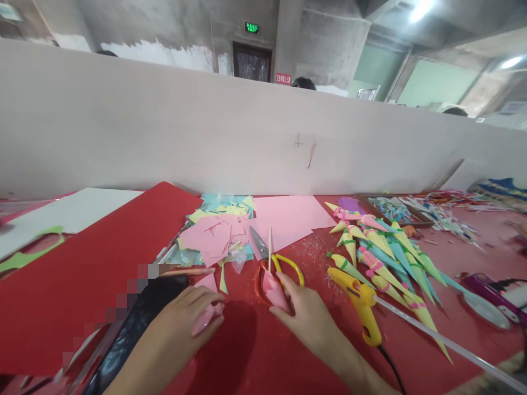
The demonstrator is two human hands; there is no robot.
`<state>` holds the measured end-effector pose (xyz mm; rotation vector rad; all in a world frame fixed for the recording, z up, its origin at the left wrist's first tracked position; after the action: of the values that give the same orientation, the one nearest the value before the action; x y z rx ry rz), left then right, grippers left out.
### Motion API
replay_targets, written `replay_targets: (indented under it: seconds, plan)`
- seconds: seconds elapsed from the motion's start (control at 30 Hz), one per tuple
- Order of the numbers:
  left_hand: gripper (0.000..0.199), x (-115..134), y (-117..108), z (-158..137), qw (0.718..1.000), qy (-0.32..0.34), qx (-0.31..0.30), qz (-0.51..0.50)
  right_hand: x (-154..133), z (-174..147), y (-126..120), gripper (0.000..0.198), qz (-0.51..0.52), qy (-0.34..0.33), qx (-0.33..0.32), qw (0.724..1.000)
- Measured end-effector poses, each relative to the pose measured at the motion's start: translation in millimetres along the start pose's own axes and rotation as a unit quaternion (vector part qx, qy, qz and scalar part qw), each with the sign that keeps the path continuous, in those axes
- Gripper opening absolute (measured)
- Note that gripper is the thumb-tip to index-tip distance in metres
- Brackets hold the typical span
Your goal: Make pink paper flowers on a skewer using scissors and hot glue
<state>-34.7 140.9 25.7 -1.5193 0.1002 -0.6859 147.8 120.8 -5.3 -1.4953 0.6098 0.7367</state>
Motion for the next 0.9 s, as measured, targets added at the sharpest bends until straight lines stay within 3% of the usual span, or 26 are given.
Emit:
replay_targets:
  seconds: [0.1,0.2,0.4,0.53,0.7,0.9]
  plan:
    - [0.02,2.6,11.3,-3.6,1.0,-0.013,-0.02,0.013,-5.3,-4.2,14.0,0.061,-0.027,0.003,-0.047,0.999]
    - [0.029,11.2,29.4,-6.8,0.998,-0.041,-0.049,-0.015,-14.6,-8.1,23.2,0.063,0.019,-0.004,-0.064,0.998]
    - [0.032,32.0,52.5,-1.2,0.966,-0.039,-0.097,-0.236,-35.8,-15.4,28.9,0.065,0.15,-0.097,-0.05,0.983]
    - [0.027,24.2,45.8,6.2,0.942,-0.059,-0.061,-0.325,-33.2,-18.7,29.9,0.068,0.139,-0.074,-0.049,0.986]
    - [0.025,9.8,36.7,10.7,0.961,-0.081,-0.027,-0.263,-37.9,-14.4,25.6,0.07,0.06,-0.079,-0.078,0.992]
    - [0.022,3.0,40.7,12.8,0.994,-0.072,-0.079,-0.027,-31.0,0.7,15.8,0.023,-0.224,-0.051,-0.059,0.972]
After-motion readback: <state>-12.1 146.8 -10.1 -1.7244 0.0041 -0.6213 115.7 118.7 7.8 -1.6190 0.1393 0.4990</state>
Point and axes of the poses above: each hand's wrist, its own z-axis towards the middle knuckle, its own y-axis out of the palm, x = y × z, the point moved 8 cm from there along z, towards the middle knuckle, and after that the axes turned 10 degrees about z, right-handed, at the moved point
